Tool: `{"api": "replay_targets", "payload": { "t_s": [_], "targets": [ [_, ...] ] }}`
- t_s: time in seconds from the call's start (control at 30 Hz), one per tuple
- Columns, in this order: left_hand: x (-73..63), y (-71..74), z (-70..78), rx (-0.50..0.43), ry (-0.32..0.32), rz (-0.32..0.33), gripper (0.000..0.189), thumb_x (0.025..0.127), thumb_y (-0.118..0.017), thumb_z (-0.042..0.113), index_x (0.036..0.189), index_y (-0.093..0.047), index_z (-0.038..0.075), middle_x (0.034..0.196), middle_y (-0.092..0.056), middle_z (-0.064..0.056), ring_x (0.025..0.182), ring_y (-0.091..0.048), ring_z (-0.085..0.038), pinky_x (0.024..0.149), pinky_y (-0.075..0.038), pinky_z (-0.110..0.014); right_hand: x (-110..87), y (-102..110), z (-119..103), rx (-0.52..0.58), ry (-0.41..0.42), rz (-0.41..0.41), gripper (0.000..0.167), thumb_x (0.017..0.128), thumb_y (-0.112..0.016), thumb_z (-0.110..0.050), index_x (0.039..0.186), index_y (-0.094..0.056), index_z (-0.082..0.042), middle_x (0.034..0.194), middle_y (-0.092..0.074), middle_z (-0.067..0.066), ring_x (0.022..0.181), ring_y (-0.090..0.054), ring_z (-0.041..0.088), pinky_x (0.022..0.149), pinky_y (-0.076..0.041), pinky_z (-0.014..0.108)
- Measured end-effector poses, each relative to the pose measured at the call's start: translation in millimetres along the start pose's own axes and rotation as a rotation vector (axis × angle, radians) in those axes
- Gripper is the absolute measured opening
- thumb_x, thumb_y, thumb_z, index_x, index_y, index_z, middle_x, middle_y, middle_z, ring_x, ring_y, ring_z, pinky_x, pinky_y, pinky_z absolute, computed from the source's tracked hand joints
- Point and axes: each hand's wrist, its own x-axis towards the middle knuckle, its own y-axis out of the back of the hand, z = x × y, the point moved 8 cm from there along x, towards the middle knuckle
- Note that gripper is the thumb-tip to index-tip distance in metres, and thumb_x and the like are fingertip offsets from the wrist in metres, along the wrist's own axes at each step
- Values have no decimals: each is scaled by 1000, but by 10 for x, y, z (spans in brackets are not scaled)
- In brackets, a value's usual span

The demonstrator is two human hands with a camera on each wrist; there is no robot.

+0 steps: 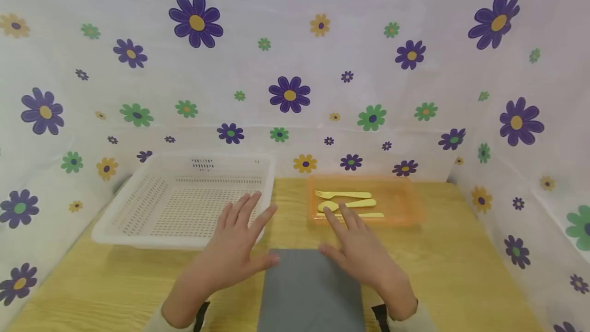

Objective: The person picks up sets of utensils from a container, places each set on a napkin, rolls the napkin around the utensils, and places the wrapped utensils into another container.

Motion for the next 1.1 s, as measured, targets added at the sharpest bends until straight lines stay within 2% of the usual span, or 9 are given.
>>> {"api": "replay_targets", "payload": {
  "t_s": [0.17,0.3,0.4,0.47,0.6,0.73,0.83,0.97,1.1],
  "targets": [
    [-46,89,376,54,-232,101,75,88,-70,51,149,-40,21,156,-30,-17,141,-32,-36,108,-36,-55,-48,15,-52,-7,56,38,68,95,-66,-38,150,-41,-8,151,-38,26,131,-44,49,98,-43,63],
    [-131,72,692,113,-416,145,64,87,-74,41,141,-49,18,142,-48,-11,123,-53,-25,94,-49,-39,-153,-24,-43,-2,88,23,64,92,-71,-34,144,-48,-7,146,-45,24,129,-48,44,98,-45,60],
    [-233,-59,858,121,-522,70,53,89,-73,40,133,-54,16,120,-61,-1,102,-61,-15,80,-52,-25,-272,-101,-2,17,82,-41,63,90,-73,-33,143,-50,-8,143,-48,22,127,-51,41,97,-46,57],
    [-302,-192,899,100,-546,-40,46,90,-71,39,128,-57,17,107,-62,4,91,-60,-9,72,-49,-18,-335,-152,16,21,85,-85,64,89,-75,-33,142,-51,-8,142,-49,21,126,-52,41,95,-47,56],
    [-366,-460,813,101,-450,-252,43,90,-71,43,125,-58,22,100,-59,7,83,-56,-5,63,-44,-16,-389,-264,11,8,108,-189,73,81,-82,-32,143,-51,-10,146,-45,22,130,-46,46,97,-44,61],
    [-375,-680,646,129,-296,-394,55,86,-74,49,130,-53,25,113,-56,2,96,-56,-12,68,-48,-22,-413,-423,21,-10,98,-317,89,70,-90,-32,145,-48,-8,150,-39,25,134,-39,51,98,-39,68],
    [-393,-795,566,159,-226,-465,65,83,-75,53,135,-48,26,121,-53,-2,102,-55,-16,69,-49,-25,-428,-528,33,-20,81,-358,94,64,-93,-29,144,-48,-6,148,-39,28,133,-38,51,95,-39,69],
    [-411,-915,514,194,-181,-515,74,78,-77,58,138,-46,28,125,-50,-3,106,-53,-18,71,-48,-28,-436,-620,32,-45,70,-366,90,61,-95,-23,138,-53,-4,143,-43,28,129,-43,50,91,-43,67],
    [-415,-994,468,191,-160,-563,73,78,-77,58,137,-47,28,127,-50,-3,108,-52,-18,75,-49,-30,-423,-672,21,-43,46,-398,85,60,-94,-18,134,-55,-3,142,-45,27,127,-45,48,89,-45,65]
  ]
}}
